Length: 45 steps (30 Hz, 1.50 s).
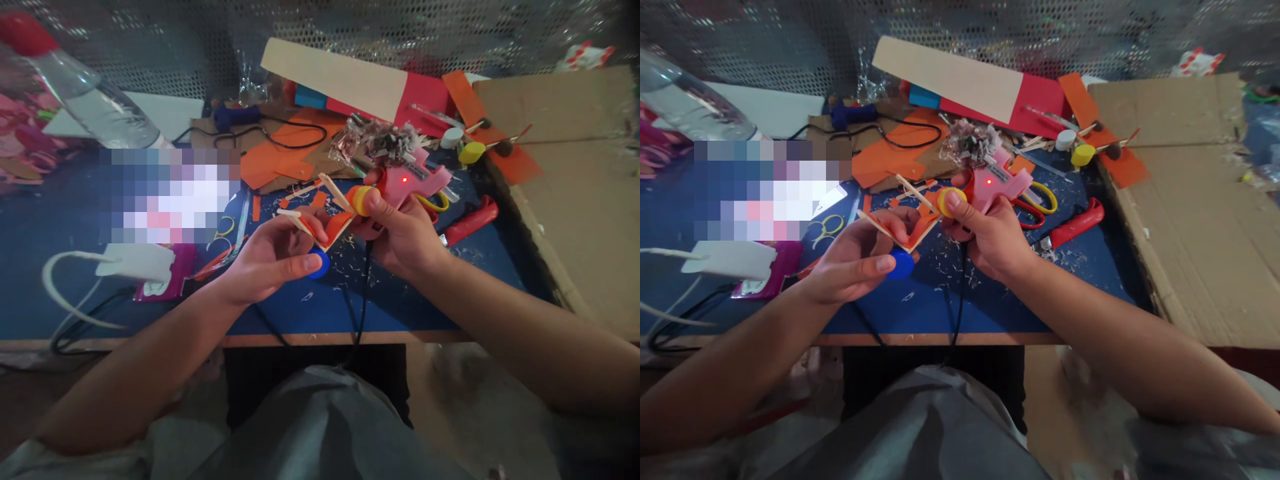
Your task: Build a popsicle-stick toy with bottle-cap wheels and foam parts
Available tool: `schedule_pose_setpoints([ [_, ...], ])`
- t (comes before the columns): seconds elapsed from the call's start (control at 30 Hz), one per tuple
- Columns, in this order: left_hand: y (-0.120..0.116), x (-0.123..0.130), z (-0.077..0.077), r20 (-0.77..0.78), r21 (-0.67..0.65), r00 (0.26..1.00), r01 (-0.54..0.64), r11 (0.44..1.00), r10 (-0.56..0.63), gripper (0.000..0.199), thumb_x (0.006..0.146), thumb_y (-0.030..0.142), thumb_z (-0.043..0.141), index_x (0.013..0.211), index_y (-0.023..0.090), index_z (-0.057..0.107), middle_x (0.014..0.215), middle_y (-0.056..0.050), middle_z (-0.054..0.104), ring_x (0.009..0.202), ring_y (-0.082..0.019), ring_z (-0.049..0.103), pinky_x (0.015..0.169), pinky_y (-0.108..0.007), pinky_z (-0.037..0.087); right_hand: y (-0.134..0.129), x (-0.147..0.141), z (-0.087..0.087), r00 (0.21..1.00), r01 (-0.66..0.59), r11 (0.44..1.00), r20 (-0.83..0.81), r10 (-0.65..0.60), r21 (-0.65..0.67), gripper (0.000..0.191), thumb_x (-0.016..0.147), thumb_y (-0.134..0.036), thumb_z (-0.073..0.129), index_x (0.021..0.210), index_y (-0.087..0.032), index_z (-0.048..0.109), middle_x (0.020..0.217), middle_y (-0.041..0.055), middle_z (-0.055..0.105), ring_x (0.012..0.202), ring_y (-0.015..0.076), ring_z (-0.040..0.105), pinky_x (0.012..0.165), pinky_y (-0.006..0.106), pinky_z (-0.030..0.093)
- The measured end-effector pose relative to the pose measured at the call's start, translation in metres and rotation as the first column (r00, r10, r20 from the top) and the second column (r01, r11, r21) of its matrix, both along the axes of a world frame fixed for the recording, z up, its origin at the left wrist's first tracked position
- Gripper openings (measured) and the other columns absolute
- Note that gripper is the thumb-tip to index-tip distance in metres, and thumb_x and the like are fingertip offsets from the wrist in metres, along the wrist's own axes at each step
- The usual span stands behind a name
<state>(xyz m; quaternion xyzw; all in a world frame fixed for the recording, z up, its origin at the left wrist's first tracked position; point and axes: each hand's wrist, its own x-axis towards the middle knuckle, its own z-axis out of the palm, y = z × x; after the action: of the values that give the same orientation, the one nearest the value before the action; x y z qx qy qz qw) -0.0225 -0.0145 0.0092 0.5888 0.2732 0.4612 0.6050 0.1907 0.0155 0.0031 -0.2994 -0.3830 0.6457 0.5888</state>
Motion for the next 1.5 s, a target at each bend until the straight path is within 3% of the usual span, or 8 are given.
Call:
schedule_pose_setpoints([
  [0.13,0.002,0.002,0.001,0.065,0.109,0.996,0.050,0.993,-0.057,0.028,0.085,0.042,0.091,0.108,0.026,0.085,0.071,0.001,0.053,0.083,-0.019,0.061,0.083,-0.036,0.051,-0.001,0.000,0.001,1.000,-0.020,0.997,-0.018,0.019,-0.068,0.058,0.058,-0.052,0.109,0.085,-0.026,0.064,0.075,-0.0058,0.065,0.061,0.0091,0.057,0.046,0.023,0.034],
  [0.3,0.000,0.005,0.007,0.146,0.058,0.989,0.011,0.998,-0.019,0.029,0.091,0.046,0.085,0.106,0.021,0.083,0.103,-0.006,0.069,0.063,-0.010,0.057,0.067,-0.034,0.052,-0.001,0.003,0.003,0.999,-0.044,0.993,-0.022,0.042,-0.111,0.059,0.056,-0.051,0.109,0.093,-0.030,0.069,0.077,-0.0064,0.065,0.063,0.0107,0.057,0.048,0.025,0.041],
  [0.43,-0.001,0.005,0.003,0.113,0.075,0.993,0.018,0.997,-0.026,0.024,0.093,0.041,0.087,0.109,0.024,0.082,0.099,-0.006,0.074,0.067,-0.014,0.067,0.070,-0.035,0.058,-0.004,0.006,0.004,0.995,-0.080,0.986,0.045,0.088,-0.147,0.052,0.061,-0.046,0.108,0.090,-0.029,0.069,0.079,-0.0064,0.069,0.063,0.0109,0.059,0.050,0.026,0.045],
  [0.63,-0.003,0.003,0.000,0.043,0.052,0.997,-0.071,0.996,0.069,0.036,0.084,0.054,0.094,0.098,0.024,0.080,0.092,-0.005,0.077,0.080,-0.019,0.072,0.072,-0.036,0.059,-0.007,0.005,-0.001,0.976,-0.104,0.977,0.169,0.135,-0.185,0.051,0.066,-0.054,0.103,0.090,-0.026,0.069,0.068,-0.0066,0.066,0.054,0.0105,0.057,0.045,0.025,0.043],
  [0.83,-0.008,0.001,0.008,0.068,-0.008,0.998,0.004,1.000,-0.004,0.042,0.087,0.060,0.089,0.103,0.023,0.080,0.095,-0.008,0.079,0.082,-0.023,0.075,0.074,-0.041,0.061,-0.010,0.004,-0.003,0.974,-0.052,0.983,0.209,0.089,-0.176,0.049,0.066,-0.055,0.102,0.081,-0.027,0.066,0.074,-0.0049,0.073,0.055,0.0115,0.057,0.049,0.028,0.048],
  [1.1,-0.007,0.000,0.011,0.091,0.068,0.993,0.075,0.995,-0.081,0.029,0.093,0.047,0.088,0.105,0.024,0.077,0.097,-0.006,0.077,0.085,-0.021,0.075,0.079,-0.040,0.059,-0.004,0.003,-0.005,0.991,0.028,0.984,0.130,-0.005,-0.175,0.051,0.062,-0.054,0.106,0.095,-0.033,0.074,0.088,-0.0050,0.079,0.069,0.0166,0.069,0.053,0.031,0.054],
  [1.33,0.001,0.003,-0.003,0.002,0.225,0.999,0.034,0.974,-0.035,0.069,0.068,0.028,0.105,0.126,0.027,0.068,0.099,-0.003,0.074,0.086,-0.019,0.070,0.080,-0.036,0.055,0.001,0.006,-0.008,0.992,0.052,0.989,0.118,-0.036,-0.139,0.050,0.063,-0.047,0.107,0.092,-0.030,0.068,0.088,-0.0068,0.078,0.071,0.0149,0.071,0.058,0.030,0.058],
  [1.5,0.002,0.007,-0.006,-0.018,0.248,1.000,0.008,0.969,-0.004,0.070,0.067,0.023,0.105,0.123,0.026,0.062,0.098,-0.002,0.072,0.086,-0.018,0.069,0.082,-0.034,0.056,0.004,0.009,-0.010,0.989,0.045,0.995,0.144,-0.032,-0.084,0.046,0.070,-0.050,0.102,0.083,-0.029,0.063,0.094,-0.0049,0.078,0.079,0.0160,0.074,0.061,0.031,0.059],
])
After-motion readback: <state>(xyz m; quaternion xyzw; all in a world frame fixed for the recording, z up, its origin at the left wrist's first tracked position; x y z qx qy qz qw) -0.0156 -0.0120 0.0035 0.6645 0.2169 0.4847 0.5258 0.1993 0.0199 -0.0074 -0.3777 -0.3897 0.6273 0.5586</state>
